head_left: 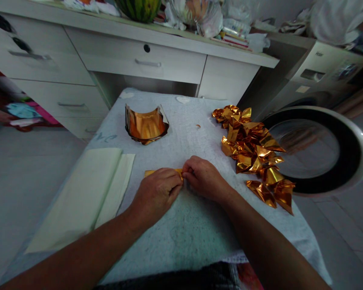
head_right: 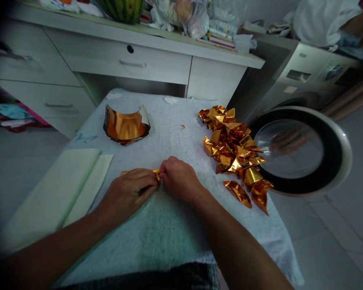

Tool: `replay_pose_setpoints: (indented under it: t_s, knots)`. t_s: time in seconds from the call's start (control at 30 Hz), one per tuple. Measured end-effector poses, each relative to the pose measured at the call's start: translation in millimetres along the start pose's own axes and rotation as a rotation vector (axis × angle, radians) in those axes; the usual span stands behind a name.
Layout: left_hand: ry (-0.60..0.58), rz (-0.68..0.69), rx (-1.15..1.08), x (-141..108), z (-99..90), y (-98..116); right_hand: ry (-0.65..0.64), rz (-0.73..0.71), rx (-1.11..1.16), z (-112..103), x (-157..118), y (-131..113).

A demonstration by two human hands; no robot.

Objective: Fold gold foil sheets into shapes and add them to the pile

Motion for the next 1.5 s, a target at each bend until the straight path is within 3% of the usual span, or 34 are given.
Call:
replay_pose_setpoints:
  t_s: [0.53, 0.97, 1.5]
  knots:
    - [0.022, -0.009, -0.031, -2.1, 1.3, -1.7, 0.145, -0.038, -0.001, -2.0, 6.9, 5.5]
    - [0.007, -0.077, -0.067, -1.0, -0.8, -2.3, -0.053, -0.133, 0.124, -9.9, -3.7, 2.2]
    - [-0.006, -0.075, -0.053, 1.8, -2.8, 1.5, 0.009, -0.115, 0.063, -6.6, 2.7, 4.7]
Point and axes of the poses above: each hand's wrist, its own x-axis towards the middle knuckle, its own z-axis out of the palm, y = z × x, the point moved 6 cm from there along x, towards the middle knuckle, and after that the axes turned 9 degrees about y, right-handed, at the moved point
